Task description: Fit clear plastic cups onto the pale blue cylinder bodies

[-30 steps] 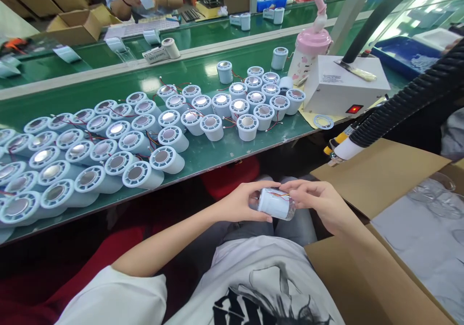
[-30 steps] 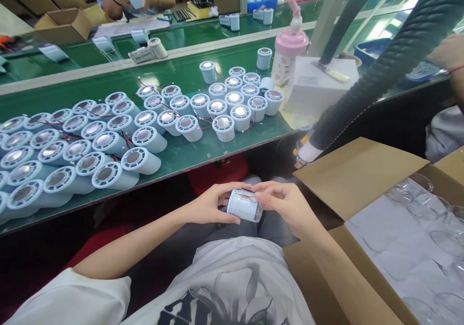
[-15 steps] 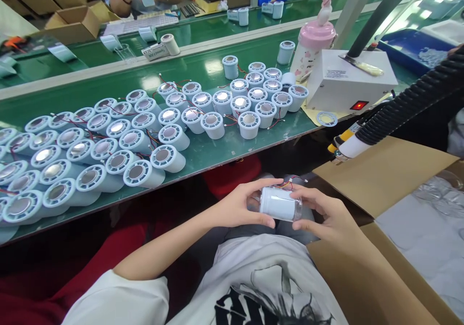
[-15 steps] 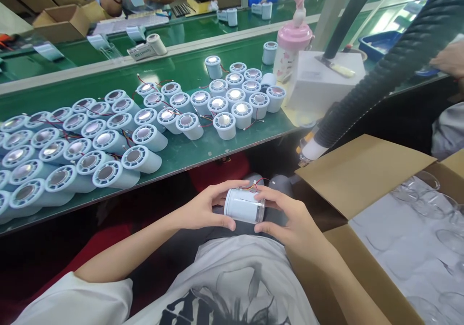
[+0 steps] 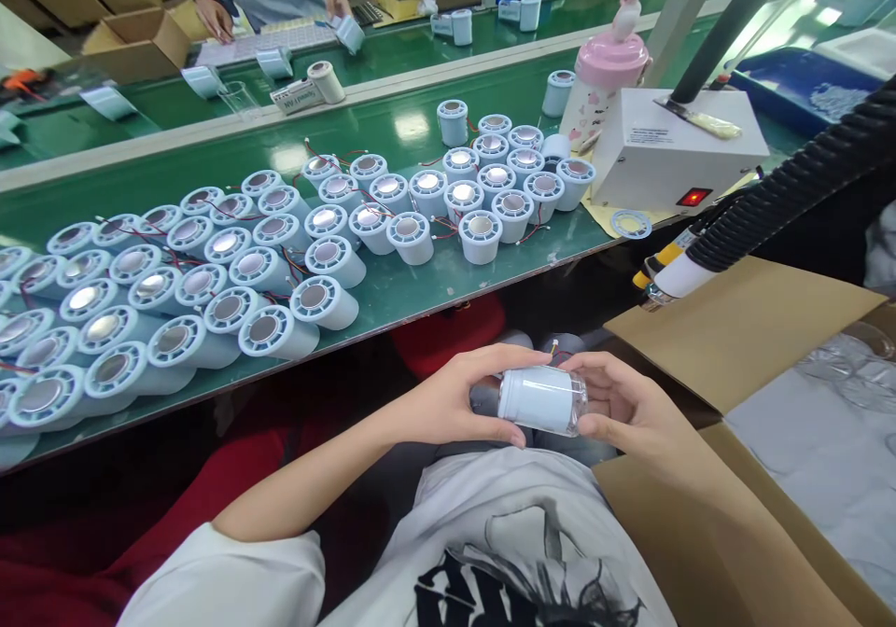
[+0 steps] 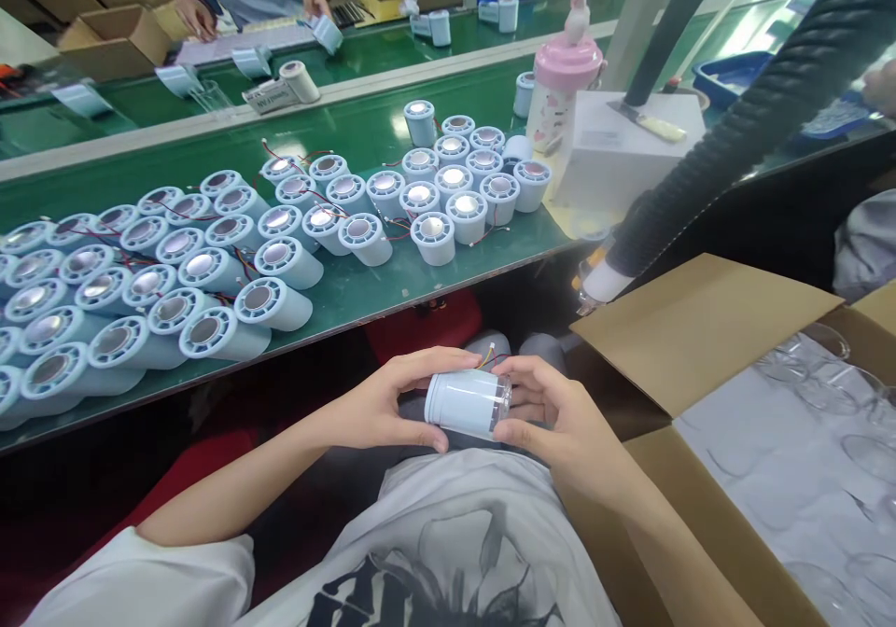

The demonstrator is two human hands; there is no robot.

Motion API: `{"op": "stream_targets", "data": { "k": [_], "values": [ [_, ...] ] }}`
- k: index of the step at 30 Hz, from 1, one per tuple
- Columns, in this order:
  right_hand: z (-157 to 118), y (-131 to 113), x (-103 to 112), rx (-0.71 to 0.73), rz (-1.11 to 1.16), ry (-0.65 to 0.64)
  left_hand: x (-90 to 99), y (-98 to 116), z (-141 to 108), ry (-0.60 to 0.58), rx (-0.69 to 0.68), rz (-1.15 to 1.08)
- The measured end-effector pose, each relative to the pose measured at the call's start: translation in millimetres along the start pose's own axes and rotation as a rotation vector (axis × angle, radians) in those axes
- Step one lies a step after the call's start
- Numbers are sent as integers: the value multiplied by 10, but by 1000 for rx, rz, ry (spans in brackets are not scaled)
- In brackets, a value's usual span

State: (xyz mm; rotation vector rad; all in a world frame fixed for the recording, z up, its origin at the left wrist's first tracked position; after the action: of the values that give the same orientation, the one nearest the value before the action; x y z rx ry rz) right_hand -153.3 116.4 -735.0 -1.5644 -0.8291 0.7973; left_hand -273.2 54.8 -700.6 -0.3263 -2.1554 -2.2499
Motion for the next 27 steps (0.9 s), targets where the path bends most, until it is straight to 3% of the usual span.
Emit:
{"op": "stream_targets", "data": {
  "k": [8, 27],
  "values": [
    [33, 123, -22, -100, 187, 23, 8, 87, 3, 5, -93, 60],
    [35, 395, -242, -371, 429, 48, 13, 77, 4, 5, -106, 51]
  ]
}}
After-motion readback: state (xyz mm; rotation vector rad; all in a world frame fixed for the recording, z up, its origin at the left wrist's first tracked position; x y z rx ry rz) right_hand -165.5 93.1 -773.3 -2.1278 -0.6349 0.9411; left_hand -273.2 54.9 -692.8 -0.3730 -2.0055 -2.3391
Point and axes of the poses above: each hand's wrist, its own z-axis towards the middle knuckle, its own x-axis out of the back of the hand, y = z × x, the point moved 10 cm from there along z, towards the middle knuckle, and after that the axes turned 5 degrees about x, right-handed, at the moved point
